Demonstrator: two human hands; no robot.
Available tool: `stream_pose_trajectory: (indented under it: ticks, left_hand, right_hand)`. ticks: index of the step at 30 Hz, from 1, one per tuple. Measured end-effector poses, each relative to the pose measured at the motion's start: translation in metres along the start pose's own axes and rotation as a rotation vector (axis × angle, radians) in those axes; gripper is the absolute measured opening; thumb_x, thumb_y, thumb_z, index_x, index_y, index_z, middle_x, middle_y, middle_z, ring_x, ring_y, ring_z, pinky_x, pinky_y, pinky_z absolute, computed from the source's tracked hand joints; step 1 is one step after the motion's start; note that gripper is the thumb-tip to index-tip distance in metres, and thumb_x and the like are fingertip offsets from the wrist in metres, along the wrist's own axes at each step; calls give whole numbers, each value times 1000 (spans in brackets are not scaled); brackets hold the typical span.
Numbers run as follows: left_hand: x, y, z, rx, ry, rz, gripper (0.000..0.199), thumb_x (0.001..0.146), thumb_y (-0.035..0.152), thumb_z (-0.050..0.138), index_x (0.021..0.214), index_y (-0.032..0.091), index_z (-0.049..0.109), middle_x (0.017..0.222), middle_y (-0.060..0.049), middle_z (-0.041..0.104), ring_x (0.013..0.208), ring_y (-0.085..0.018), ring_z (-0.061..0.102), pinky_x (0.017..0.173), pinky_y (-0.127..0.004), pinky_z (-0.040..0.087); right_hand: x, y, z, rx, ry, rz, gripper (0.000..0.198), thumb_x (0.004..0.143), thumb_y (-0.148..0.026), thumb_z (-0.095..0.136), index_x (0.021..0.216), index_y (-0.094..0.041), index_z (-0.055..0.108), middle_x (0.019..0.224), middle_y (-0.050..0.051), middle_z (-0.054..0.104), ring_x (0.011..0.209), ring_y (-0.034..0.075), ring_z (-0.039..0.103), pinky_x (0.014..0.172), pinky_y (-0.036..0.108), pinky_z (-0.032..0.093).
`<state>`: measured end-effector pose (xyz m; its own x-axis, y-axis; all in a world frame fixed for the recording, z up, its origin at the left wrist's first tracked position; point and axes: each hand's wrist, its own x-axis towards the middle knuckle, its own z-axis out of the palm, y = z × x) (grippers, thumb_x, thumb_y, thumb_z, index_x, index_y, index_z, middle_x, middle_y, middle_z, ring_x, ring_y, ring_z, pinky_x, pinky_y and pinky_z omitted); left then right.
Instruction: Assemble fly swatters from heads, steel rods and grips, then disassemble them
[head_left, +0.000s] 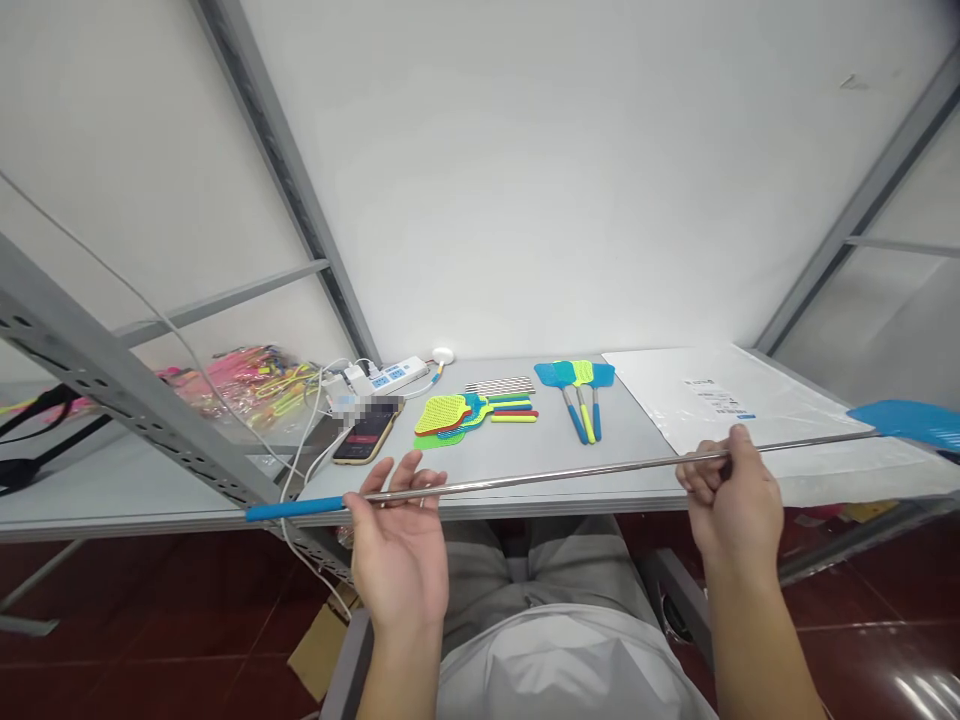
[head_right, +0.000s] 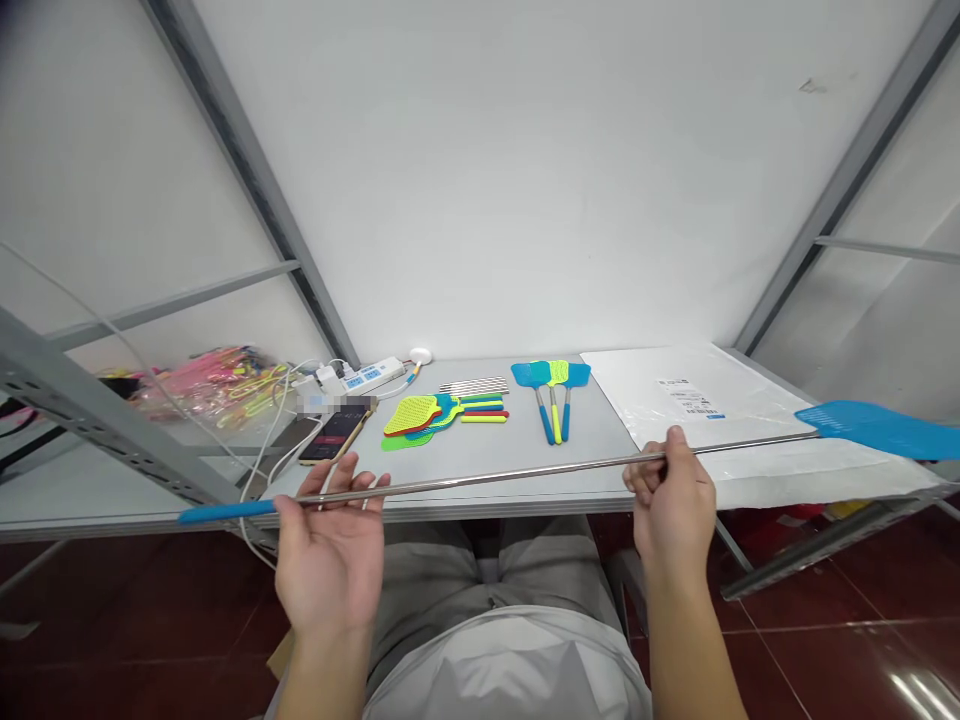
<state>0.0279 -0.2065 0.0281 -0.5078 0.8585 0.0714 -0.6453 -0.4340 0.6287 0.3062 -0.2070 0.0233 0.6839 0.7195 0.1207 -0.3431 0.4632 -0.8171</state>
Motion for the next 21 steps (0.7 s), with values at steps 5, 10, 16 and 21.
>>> stream_pose_trajectory:
  ticks: [5, 10, 16, 21]
  left_hand:
    - [7, 13, -2, -85, 136, 5, 23, 96, 35, 46, 91, 20, 63, 93, -2, 70, 79, -14, 63, 87, -37, 51]
    - [15, 31, -7, -248, 227, -10, 22, 95, 26, 40, 78, 18, 53, 72, 3, 59, 60, -8, 54, 77, -32, 54]
    - [32, 50, -24, -302, 174, 66, 26, 95, 18, 34, 71, 18, 43, 53, 8, 32, 45, -7, 32, 54, -20, 43]
    - [34, 51, -30, -209, 122, 64, 25, 96, 18, 39, 71, 18, 44, 52, 9, 22, 43, -7, 21, 48, -19, 36]
  right_hand:
    - [16, -1, -14, 67, 155, -137, 27, 90, -30, 53, 65, -18, 54, 55, -4, 43, 46, 9, 40, 43, 23, 34]
    - [27, 3, -23, 224, 162, 4, 30, 94, -26, 38, 84, -15, 64, 67, 2, 54, 62, 13, 54, 57, 27, 48]
    - [34, 3, -34, 442, 117, 196, 30, 98, -26, 35, 74, -18, 50, 59, -6, 37, 46, 6, 39, 46, 16, 38]
    - [25, 6, -27, 483, 64, 194, 42, 103, -30, 24, 67, -19, 42, 53, -9, 25, 39, 6, 23, 38, 16, 27]
